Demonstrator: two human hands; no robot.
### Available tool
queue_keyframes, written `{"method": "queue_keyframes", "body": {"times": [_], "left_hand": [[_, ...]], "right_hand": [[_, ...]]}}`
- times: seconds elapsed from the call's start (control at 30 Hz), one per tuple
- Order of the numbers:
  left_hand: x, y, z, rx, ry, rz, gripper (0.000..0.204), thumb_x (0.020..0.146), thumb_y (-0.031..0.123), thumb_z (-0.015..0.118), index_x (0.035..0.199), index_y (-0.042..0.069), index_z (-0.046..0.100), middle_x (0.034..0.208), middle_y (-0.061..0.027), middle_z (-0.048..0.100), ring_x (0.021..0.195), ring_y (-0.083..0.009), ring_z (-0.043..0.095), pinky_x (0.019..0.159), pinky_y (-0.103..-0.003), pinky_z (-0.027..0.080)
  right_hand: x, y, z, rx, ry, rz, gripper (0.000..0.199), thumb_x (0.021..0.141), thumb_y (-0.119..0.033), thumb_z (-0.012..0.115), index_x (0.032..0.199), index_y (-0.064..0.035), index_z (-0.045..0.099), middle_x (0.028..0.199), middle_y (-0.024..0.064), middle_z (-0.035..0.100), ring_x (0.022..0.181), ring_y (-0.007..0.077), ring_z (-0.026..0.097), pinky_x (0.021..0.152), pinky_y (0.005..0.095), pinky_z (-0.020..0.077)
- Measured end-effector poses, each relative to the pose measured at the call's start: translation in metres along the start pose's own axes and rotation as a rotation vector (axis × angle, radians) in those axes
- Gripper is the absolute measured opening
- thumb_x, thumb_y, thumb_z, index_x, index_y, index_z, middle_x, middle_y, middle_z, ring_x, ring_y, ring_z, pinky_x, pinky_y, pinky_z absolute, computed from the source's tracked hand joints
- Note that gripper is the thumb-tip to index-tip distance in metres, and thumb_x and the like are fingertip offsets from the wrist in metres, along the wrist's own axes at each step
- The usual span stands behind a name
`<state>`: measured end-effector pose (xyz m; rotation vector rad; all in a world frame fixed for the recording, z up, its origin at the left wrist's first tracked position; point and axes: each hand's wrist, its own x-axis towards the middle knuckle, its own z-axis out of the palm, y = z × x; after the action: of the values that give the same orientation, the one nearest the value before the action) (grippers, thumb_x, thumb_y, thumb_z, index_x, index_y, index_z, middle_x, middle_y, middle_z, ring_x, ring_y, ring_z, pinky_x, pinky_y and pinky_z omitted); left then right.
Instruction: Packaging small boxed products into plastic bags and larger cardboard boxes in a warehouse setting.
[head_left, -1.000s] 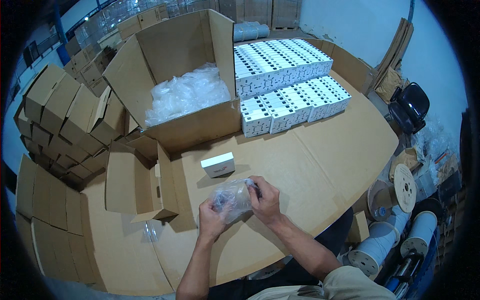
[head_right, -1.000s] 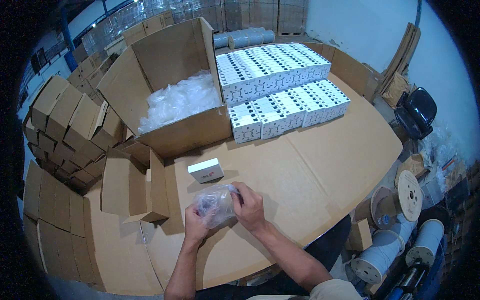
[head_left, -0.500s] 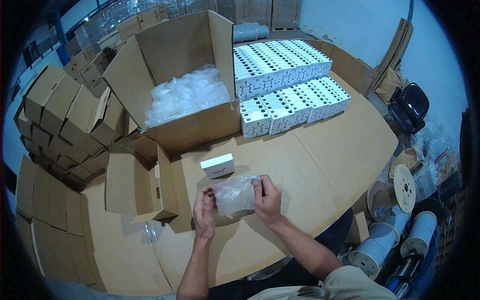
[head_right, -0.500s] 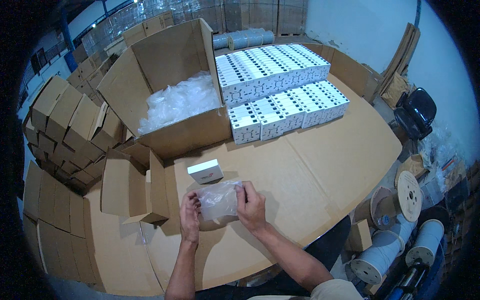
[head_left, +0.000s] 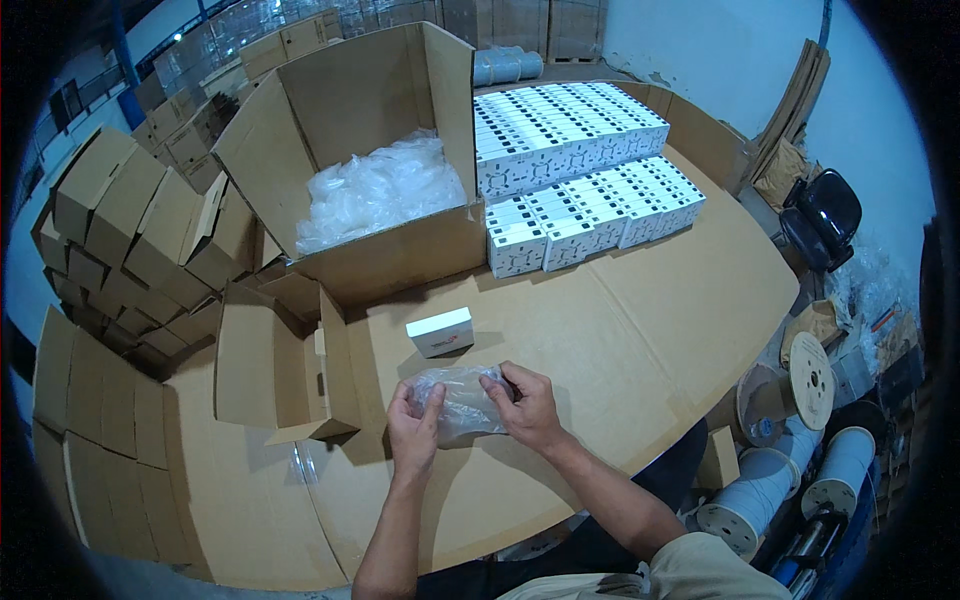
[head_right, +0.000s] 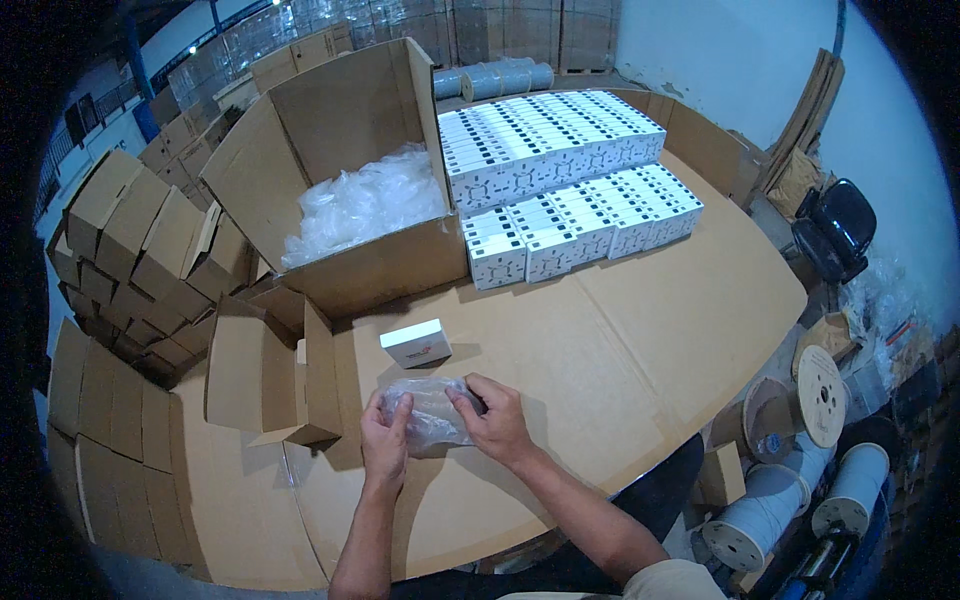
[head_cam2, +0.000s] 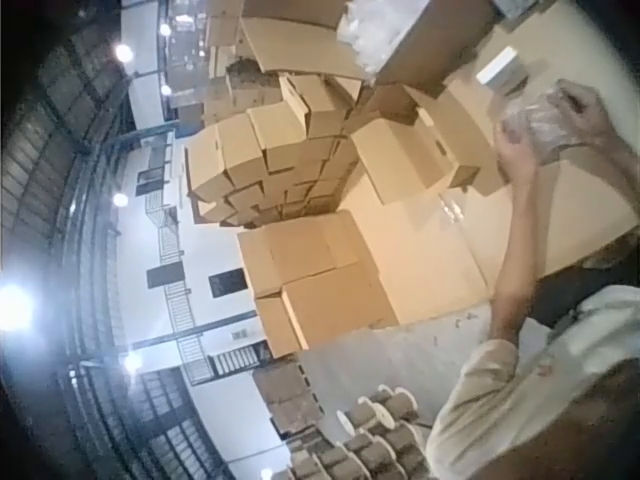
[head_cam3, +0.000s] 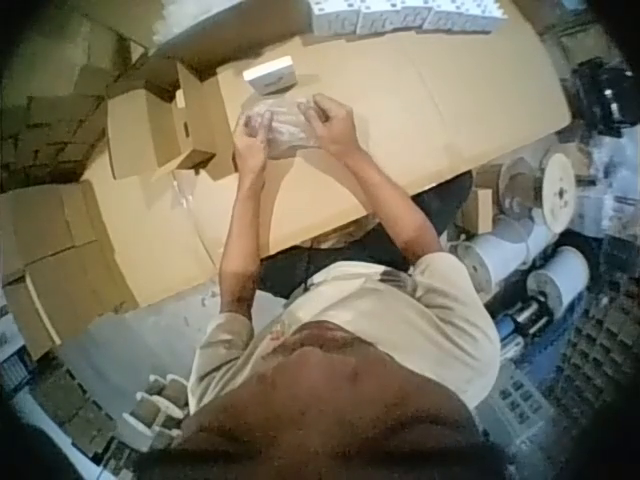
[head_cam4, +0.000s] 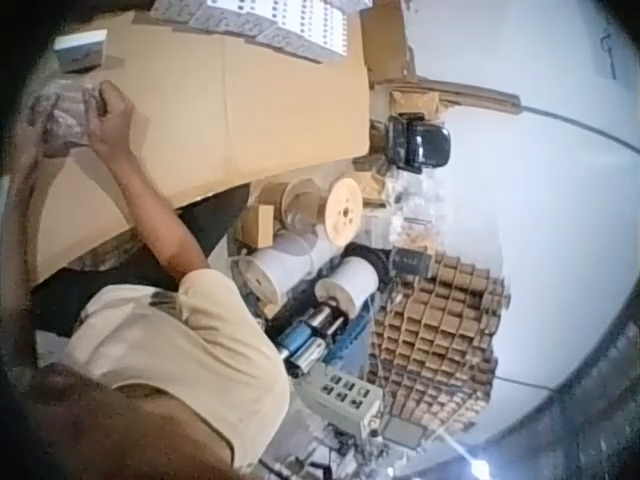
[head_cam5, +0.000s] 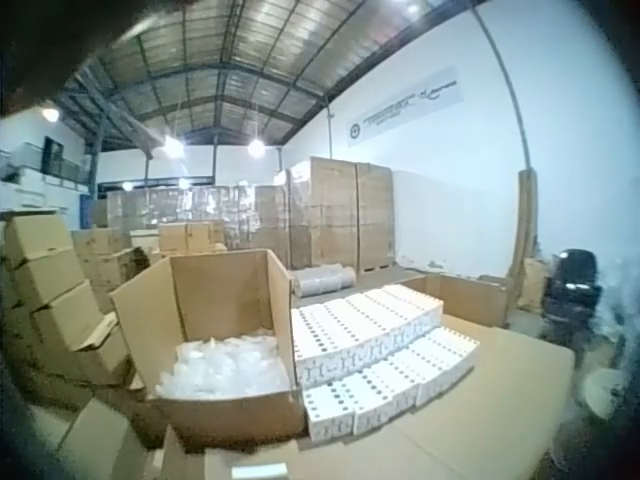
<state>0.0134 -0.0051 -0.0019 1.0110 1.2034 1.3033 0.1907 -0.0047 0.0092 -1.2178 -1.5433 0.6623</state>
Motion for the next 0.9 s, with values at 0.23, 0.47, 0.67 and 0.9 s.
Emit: {"method": "queue_keyframes", "body": {"times": [0.23,0.47,0.67,0.9], "left_hand": [[-0.001,0.004,0.009,0.196,0.124,0.148,0.028,0.107,0.025,0.054,0.092,0.001,0.056,0.078,0.0005,0.054,0.072,-0.0088,0.048,0.066,-0.027,0.044],[0.001,0.0,0.007,0.201,0.251,0.236,0.026,0.108,0.027,0.052,0.097,0.004,0.055,0.08,0.0016,0.05,0.074,-0.0076,0.044,0.066,-0.026,0.041],[0.001,0.003,0.004,0.181,0.259,0.244,0.024,0.106,0.027,0.055,0.1,0.004,0.055,0.081,0.0001,0.052,0.074,-0.0085,0.046,0.066,-0.026,0.042],[-0.004,0.01,0.004,0.177,0.114,0.233,0.023,0.107,0.025,0.051,0.096,0.005,0.052,0.079,0.0025,0.046,0.073,-0.0075,0.042,0.066,-0.025,0.039]], "right_hand": [[0.002,0.009,0.008,0.275,0.079,0.238,0.023,0.102,-0.019,0.06,0.091,0.001,0.062,0.071,0.0017,0.056,0.067,0.0077,0.049,0.059,0.0277,0.0415],[-0.005,0.011,0.002,0.321,-0.118,0.25,0.028,0.095,-0.023,0.074,0.108,-0.0024,0.062,0.073,-0.0044,0.055,0.069,0.0008,0.048,0.061,0.0194,0.0404],[-0.001,0.014,0.002,0.605,-0.03,0.184,0.032,0.09,-0.022,0.08,0.107,-0.0008,0.063,0.075,-0.0051,0.057,0.069,0.0018,0.052,0.063,0.0189,0.0429],[0.001,0.014,-0.004,0.445,-0.064,0.3,0.015,0.099,-0.017,0.069,0.1,-0.0033,0.064,0.082,-0.0048,0.056,0.075,0.0037,0.05,0.068,0.0208,0.0442]]}}
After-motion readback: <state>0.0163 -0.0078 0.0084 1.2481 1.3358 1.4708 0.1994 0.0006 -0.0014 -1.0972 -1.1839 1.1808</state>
